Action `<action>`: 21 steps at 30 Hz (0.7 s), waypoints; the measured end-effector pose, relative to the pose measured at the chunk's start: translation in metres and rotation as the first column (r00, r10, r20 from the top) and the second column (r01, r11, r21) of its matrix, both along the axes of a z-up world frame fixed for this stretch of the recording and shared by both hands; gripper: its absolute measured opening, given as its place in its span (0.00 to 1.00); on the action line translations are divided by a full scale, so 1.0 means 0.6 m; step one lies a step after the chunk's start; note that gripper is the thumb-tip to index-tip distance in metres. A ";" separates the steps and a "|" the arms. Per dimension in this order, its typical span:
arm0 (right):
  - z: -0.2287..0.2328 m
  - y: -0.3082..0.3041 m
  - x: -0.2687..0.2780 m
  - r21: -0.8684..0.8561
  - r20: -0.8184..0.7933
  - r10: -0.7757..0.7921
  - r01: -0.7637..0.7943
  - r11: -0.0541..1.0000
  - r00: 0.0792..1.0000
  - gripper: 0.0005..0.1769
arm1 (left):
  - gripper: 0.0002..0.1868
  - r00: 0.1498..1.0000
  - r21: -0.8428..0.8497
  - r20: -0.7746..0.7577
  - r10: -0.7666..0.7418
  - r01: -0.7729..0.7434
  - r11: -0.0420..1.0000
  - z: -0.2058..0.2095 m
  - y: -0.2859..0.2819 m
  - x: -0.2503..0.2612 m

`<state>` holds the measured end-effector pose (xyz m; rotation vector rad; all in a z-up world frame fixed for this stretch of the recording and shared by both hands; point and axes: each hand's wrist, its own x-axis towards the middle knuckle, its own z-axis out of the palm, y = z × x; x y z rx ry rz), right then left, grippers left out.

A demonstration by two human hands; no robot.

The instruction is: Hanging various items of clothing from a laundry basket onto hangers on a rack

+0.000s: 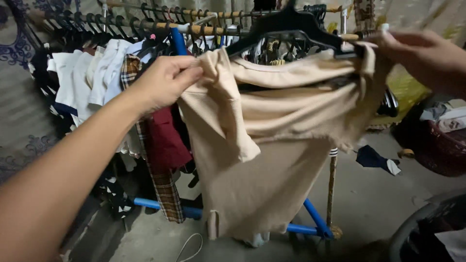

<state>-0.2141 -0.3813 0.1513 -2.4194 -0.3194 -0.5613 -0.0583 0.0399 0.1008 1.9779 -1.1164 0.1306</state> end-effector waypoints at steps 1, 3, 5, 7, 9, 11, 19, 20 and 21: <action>-0.007 -0.011 -0.003 0.006 0.027 -0.028 0.028 1.000 0.999 0.22 | 0.13 1.000 -0.005 0.003 0.016 -0.016 1.000 0.000 0.004 -0.002; -0.021 -0.030 -0.011 0.014 0.054 -0.061 0.061 0.998 0.997 0.21 | 0.13 1.000 -0.030 -0.004 -0.020 0.020 0.999 -0.009 0.006 -0.001; -0.032 -0.046 -0.018 0.022 0.082 -0.095 0.093 0.995 0.992 0.20 | 0.13 0.998 -0.055 -0.009 -0.057 0.056 0.997 -0.015 0.006 0.001; -0.042 -0.058 -0.023 0.034 0.134 -0.149 0.146 0.989 0.980 0.19 | 0.11 0.988 -0.116 -0.066 -0.141 0.132 0.984 -0.022 0.005 0.001; -0.048 -0.064 -0.025 0.039 0.159 -0.175 0.171 0.985 0.972 0.19 | 0.11 1.000 -0.028 -0.018 -0.016 0.015 0.999 -0.007 0.007 -0.022; -0.050 -0.066 -0.028 0.048 0.186 -0.201 0.196 0.979 0.962 0.18 | 0.11 0.994 0.056 0.043 0.104 -0.106 0.993 0.003 0.010 -0.035; -0.044 -0.055 -0.033 -0.198 0.326 -0.079 0.149 0.969 0.942 0.15 | 0.11 0.973 0.043 0.171 0.154 -0.163 0.986 0.020 0.028 -0.056; -0.040 -0.038 -0.041 -0.199 0.323 -0.077 0.147 0.969 0.943 0.15 | 0.11 0.973 0.043 0.168 0.156 -0.165 0.985 0.020 0.033 -0.060; -0.037 -0.021 -0.049 -0.047 0.359 -0.209 0.241 0.969 0.910 0.15 | 0.11 0.974 0.029 0.177 0.142 -0.150 0.988 0.021 0.039 -0.064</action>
